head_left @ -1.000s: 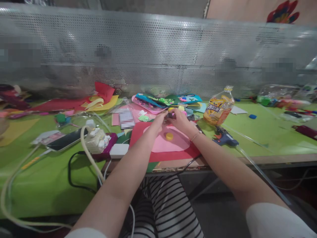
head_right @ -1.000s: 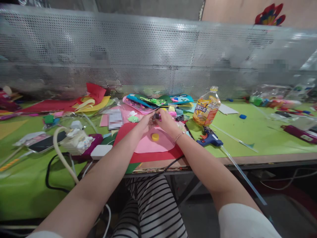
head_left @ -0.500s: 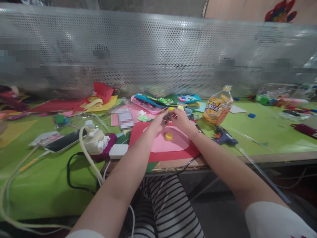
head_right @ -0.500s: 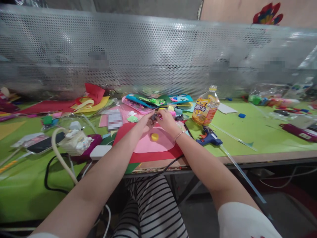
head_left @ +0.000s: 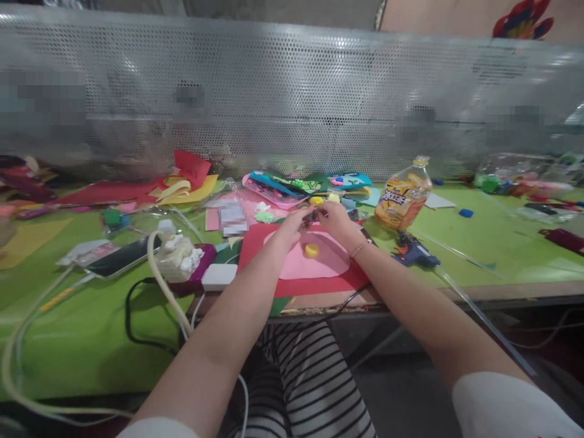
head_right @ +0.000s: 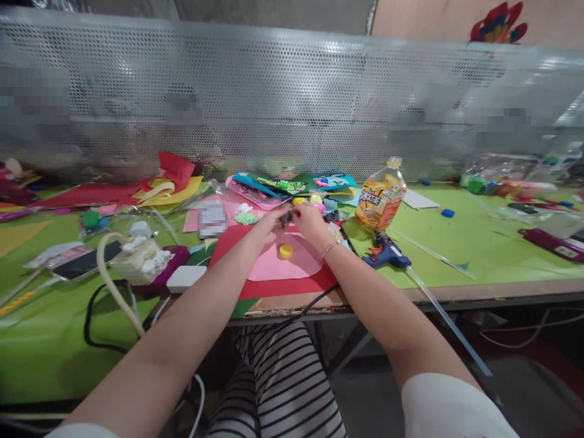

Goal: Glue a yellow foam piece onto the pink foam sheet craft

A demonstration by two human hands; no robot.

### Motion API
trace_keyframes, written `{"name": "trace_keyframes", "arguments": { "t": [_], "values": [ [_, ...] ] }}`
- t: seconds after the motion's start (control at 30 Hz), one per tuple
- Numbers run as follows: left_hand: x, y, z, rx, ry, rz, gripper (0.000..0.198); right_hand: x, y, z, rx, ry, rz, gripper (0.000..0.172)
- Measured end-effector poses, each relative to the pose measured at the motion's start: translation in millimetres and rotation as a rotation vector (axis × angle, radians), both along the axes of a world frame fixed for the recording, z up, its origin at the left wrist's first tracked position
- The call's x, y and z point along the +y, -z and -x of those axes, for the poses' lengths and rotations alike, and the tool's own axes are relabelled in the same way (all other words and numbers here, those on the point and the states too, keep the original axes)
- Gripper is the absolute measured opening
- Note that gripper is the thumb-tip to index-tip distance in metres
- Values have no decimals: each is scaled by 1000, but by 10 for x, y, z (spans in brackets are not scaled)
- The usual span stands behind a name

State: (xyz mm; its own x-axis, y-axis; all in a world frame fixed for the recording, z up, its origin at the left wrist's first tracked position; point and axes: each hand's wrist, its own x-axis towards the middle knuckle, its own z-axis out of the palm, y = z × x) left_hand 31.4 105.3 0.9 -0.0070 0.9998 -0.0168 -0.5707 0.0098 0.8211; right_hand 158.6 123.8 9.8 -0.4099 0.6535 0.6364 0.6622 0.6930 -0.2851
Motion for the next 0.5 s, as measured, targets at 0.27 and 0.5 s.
{"name": "trace_keyframes", "arguments": {
  "t": [0.27,0.5],
  "values": [
    [-31,-33,17,-31,11,24,6,21,2,2,46,-8,46,19],
    [-39,-65,16,-60,9,79,3,24,-2,7,56,-33,59,20]
  ]
}}
